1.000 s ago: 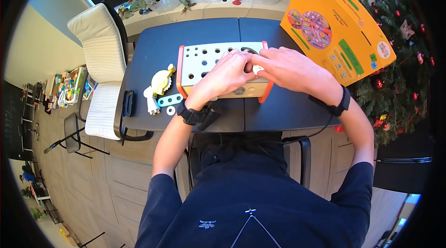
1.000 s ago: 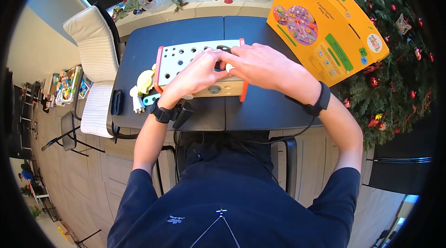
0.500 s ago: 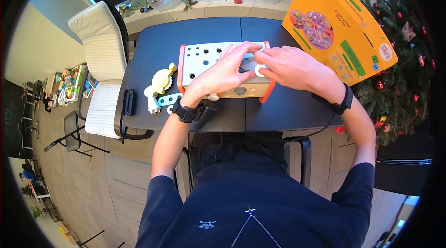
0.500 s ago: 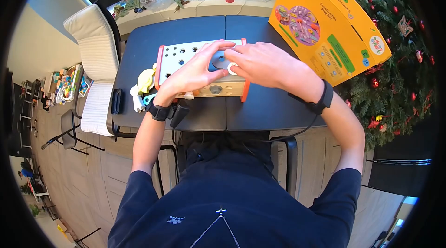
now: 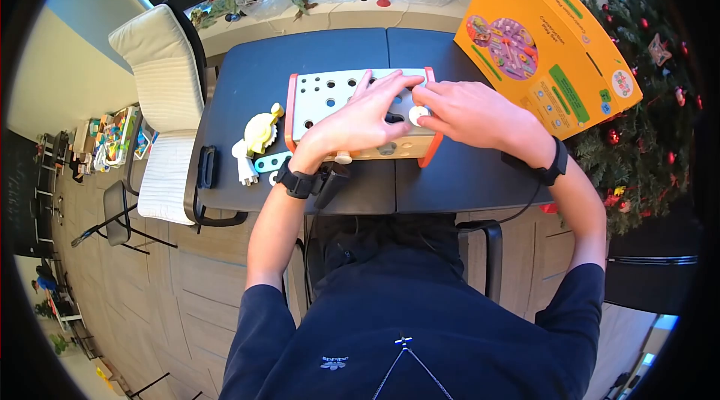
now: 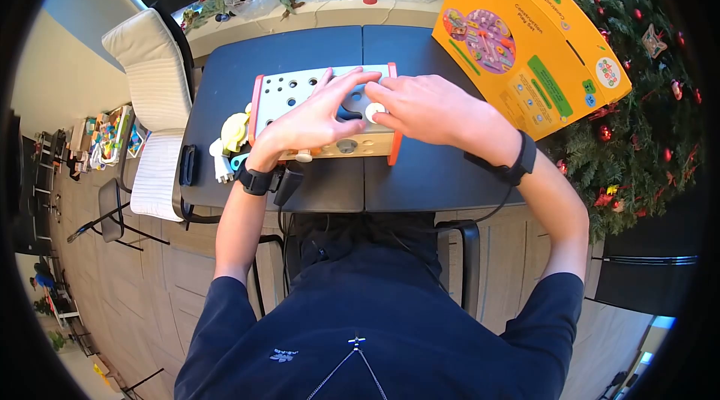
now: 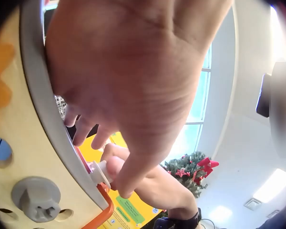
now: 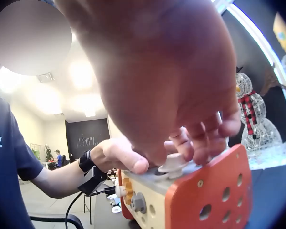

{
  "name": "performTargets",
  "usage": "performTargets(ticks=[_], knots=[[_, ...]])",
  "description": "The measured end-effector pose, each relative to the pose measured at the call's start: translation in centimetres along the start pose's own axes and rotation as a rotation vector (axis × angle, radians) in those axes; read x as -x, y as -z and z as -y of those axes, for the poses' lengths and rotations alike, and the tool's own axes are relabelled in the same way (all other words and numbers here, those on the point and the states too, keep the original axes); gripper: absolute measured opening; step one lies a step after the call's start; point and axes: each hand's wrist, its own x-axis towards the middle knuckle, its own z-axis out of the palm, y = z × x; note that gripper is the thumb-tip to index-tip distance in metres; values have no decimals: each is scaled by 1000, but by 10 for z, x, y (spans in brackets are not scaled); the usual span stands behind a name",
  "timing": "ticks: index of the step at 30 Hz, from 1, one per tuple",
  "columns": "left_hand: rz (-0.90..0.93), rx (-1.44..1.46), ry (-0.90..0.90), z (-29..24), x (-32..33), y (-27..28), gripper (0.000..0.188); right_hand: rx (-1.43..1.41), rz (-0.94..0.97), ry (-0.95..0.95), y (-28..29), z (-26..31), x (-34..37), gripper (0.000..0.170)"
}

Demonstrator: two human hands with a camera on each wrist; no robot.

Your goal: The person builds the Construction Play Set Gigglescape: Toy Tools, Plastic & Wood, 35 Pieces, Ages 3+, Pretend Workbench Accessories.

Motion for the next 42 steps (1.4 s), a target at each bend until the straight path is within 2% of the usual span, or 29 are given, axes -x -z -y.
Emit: performTargets(ticks=[2,3,6,8,9,12,18,21,24,27,30,33,36,39,42], knots=[[-58,-86,17,-2,-2,-12,71,137,86,-74,0,12,-7,21],[-87,-129,27,-2,-3,-16,72,269,325,-62,8,18,-11,24],[-125,-88,7,3,-2,-19,74,282,385,-132,9,11,-8,24],[-35,18,-10,7,-2,-9,74,117,384,-229,21,9,-11,23],[11,71,-20,8,-2,-2,75,35,382,-280,25,8,-12,22],[86,176,-7,3,0,13,77,-134,117,-7,15,4,-2,25],[-116,-123,22,-7,-2,-17,90,62,13,-95,-7,14,-9,31],[-137,-70,32,-5,-4,-17,92,48,305,-288,12,21,-20,39],[-109,23,29,-2,-2,-13,91,176,280,-246,3,15,-12,47],[-99,115,-23,11,-1,-8,87,177,336,-378,12,20,-15,43],[-58,138,-2,3,0,-3,86,32,85,-180,13,16,-4,39],[-74,63,7,-5,1,-6,86,-9,-67,14,-1,9,-2,37],[-132,-51,1,-6,-1,-16,87,90,44,-70,-10,9,-5,36],[-150,-78,11,-1,-2,-20,86,149,480,-389,5,23,-20,34],[-121,19,1,3,0,-15,82,52,523,-480,23,25,-23,33]])
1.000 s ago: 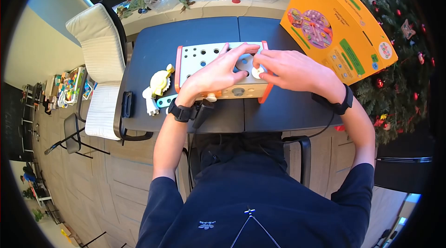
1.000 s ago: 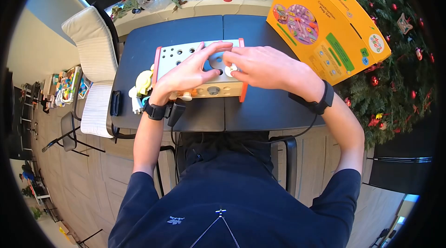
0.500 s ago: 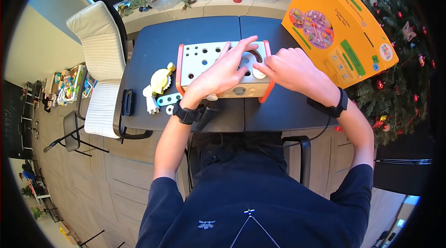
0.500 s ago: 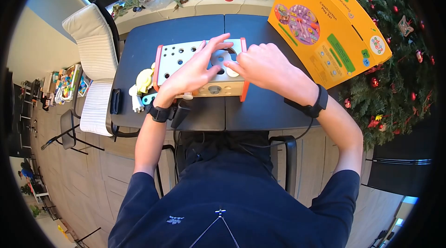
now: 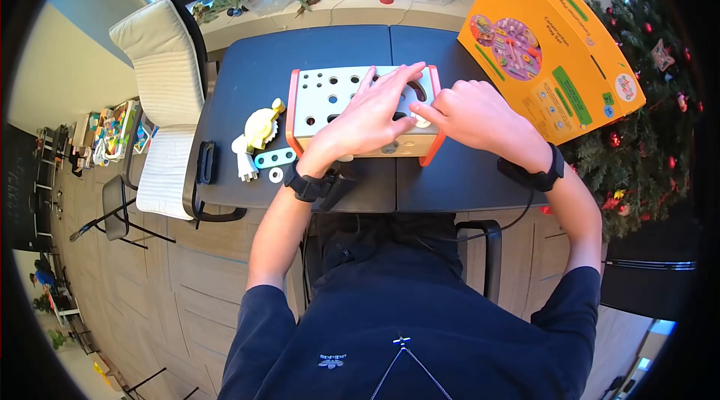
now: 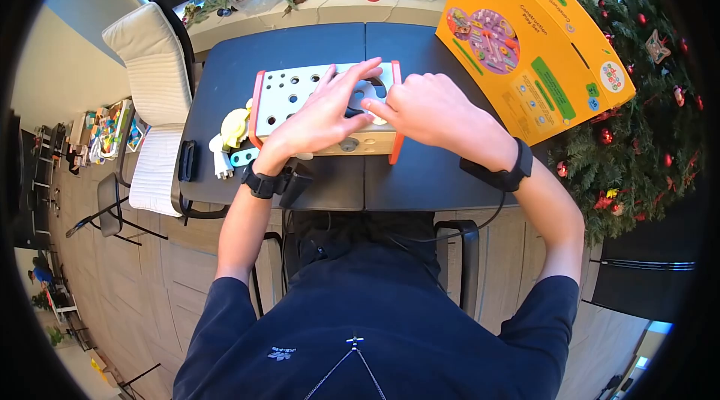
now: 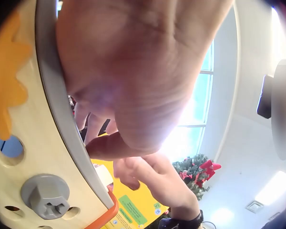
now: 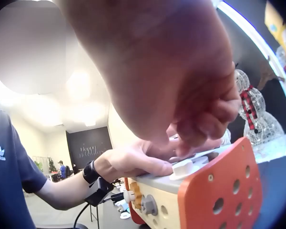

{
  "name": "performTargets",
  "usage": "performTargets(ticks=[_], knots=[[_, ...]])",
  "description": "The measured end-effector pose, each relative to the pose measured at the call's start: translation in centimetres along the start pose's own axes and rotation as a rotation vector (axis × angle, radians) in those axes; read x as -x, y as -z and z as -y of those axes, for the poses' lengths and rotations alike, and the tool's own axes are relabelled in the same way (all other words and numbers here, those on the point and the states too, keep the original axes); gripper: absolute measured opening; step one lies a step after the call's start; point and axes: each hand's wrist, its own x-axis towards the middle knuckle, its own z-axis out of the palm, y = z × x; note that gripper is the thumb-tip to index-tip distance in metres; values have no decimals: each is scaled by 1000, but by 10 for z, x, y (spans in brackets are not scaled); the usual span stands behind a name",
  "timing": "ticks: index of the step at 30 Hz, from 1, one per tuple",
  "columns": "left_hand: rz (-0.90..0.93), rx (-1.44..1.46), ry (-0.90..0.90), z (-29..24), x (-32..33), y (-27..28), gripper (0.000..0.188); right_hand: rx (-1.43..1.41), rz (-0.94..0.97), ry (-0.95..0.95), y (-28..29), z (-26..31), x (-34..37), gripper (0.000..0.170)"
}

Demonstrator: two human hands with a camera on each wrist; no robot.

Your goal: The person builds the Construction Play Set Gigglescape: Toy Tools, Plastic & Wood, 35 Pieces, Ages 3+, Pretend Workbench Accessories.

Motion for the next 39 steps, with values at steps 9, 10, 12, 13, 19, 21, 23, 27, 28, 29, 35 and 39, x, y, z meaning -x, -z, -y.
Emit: performTargets(ticks=[9,10,12,13,19,21,23,27,28,29,35,39], knots=[[90,-77,-28,-7,2,6,90,207,-654,480,-45,-16,-16,26],[102,-122,-36,-8,3,5,90,217,-677,475,-51,-17,-21,25],[86,-172,-91,-12,3,1,98,237,-723,463,-60,-19,-28,24],[79,-196,-121,-13,4,-2,102,293,-651,462,-58,-19,-29,24],[-82,-374,-134,-10,4,-21,116,385,-549,413,-57,-15,-35,17],[-101,-378,-109,-16,6,-22,113,418,-547,395,-59,-11,-34,14],[-117,-385,-94,-19,7,-22,111,463,-532,327,-56,-3,-27,12],[-137,-457,-110,-17,11,-28,105,413,-389,117,-59,12,-20,11],[-144,-486,-121,-16,12,-30,102,412,-486,116,-62,13,-17,12],[-192,-521,-129,-19,16,-32,98,412,-584,116,-65,12,-13,14],[-524,-200,-150,-31,86,-62,75,189,-763,295,-98,31,21,56],[-450,12,-10,-29,132,-87,53,469,-802,252,-146,26,9,80]])
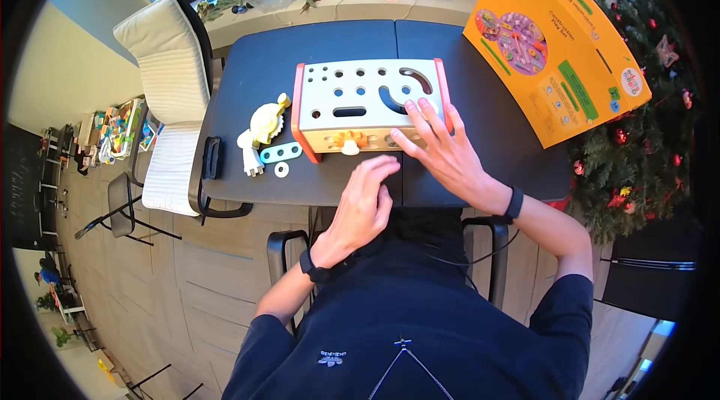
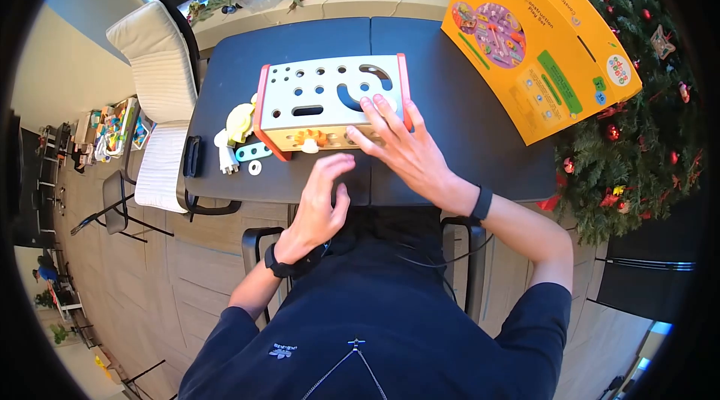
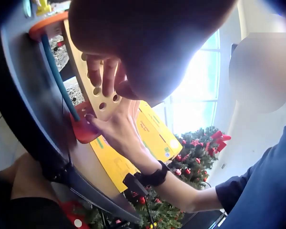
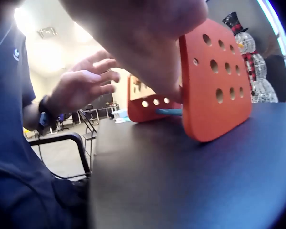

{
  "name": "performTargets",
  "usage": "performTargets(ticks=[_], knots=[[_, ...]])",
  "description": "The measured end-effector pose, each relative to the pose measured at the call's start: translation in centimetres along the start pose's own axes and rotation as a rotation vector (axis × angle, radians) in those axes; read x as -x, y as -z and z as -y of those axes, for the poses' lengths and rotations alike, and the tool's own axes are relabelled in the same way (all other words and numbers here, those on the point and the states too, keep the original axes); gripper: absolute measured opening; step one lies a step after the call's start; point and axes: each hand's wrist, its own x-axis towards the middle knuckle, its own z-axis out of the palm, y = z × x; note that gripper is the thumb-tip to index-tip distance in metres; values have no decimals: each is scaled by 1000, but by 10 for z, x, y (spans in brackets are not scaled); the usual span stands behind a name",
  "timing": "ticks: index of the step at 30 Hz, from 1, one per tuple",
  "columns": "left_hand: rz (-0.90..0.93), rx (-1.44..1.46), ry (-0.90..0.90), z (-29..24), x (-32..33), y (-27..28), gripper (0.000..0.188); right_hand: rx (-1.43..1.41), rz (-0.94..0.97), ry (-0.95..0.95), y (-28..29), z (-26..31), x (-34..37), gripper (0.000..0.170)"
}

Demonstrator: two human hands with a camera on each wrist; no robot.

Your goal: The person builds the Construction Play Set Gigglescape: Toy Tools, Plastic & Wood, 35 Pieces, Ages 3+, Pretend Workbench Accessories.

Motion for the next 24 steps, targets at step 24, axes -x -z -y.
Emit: performTargets(ticks=[24], knots=[[-21,779,549,43,26,36,68,-2069,50,-1165,37,-2,15,87]])
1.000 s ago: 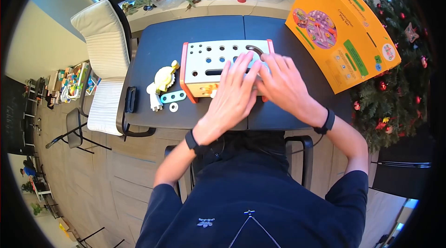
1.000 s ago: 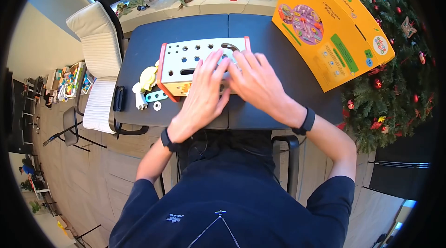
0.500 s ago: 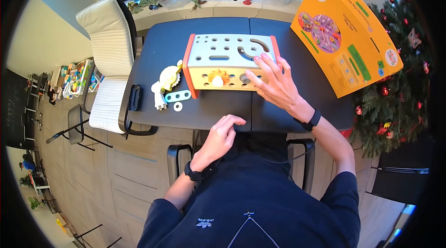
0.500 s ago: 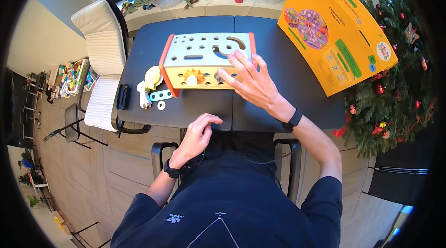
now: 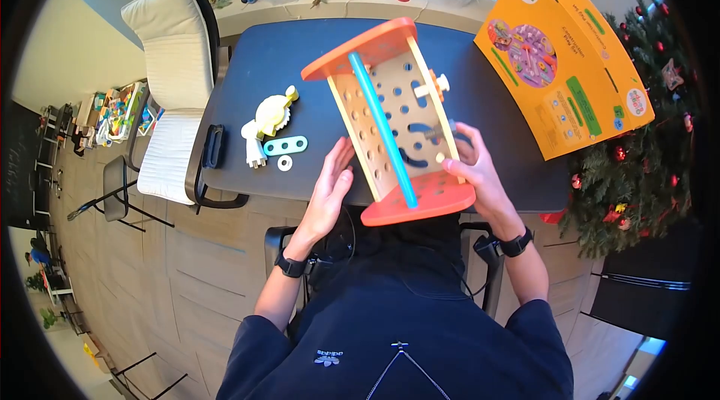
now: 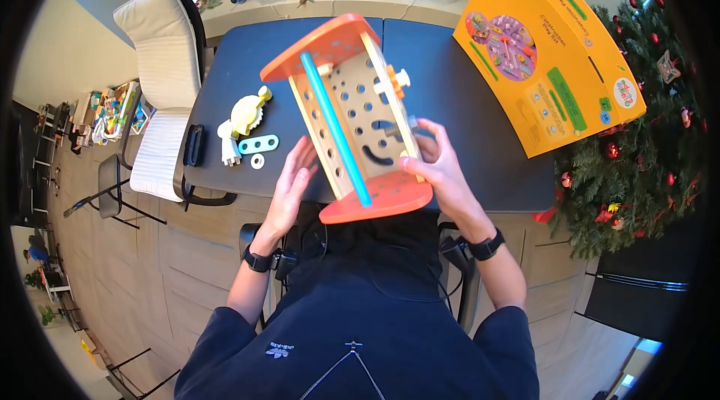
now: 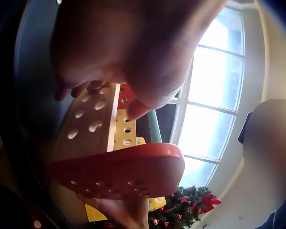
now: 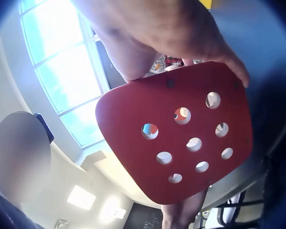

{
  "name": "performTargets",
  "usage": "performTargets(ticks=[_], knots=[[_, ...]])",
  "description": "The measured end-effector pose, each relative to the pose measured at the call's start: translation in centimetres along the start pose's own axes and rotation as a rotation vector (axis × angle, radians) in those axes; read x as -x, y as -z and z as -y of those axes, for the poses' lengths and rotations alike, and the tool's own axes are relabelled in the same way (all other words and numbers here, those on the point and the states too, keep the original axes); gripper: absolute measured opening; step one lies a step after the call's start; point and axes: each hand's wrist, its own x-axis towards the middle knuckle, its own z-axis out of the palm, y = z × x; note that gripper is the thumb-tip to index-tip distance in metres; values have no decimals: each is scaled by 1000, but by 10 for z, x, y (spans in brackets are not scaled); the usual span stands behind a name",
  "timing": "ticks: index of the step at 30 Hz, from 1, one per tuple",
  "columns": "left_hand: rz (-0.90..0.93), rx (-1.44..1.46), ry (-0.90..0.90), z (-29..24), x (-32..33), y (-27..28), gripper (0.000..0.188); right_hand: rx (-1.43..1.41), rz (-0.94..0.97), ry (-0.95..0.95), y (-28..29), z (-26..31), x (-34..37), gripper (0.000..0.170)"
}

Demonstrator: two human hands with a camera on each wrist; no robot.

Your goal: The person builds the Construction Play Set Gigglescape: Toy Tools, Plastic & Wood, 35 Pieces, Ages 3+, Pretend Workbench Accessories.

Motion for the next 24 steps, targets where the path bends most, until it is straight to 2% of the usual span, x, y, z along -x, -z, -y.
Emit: performTargets(ticks=[2,5,7,8,11,17,18,19,21,22,24], knots=[[60,32,51,-1,0,-6,78,-15,41,-71,4,-20,6,85],[3,33,165,-4,6,-13,83,9,86,-141,2,-30,18,77],[-33,-38,125,4,10,-11,83,54,105,-175,-1,-37,25,73],[-54,-75,107,6,13,-9,82,91,123,-186,-4,-40,28,65],[-99,-162,150,-1,17,-8,81,159,163,-252,-2,-49,34,61],[-118,-247,159,-8,18,-6,75,98,122,-195,2,-78,41,55],[-134,-303,205,-15,20,-3,65,75,110,-180,2,-81,41,54],[-146,-607,43,-17,18,9,49,51,101,-166,3,-85,40,54],[-308,-815,50,-27,22,26,32,52,110,-169,6,-90,40,61],[-399,-983,7,-26,22,38,26,47,109,-154,5,-89,40,63],[-469,-1202,77,-29,21,57,27,49,114,-118,4,-88,38,74]])
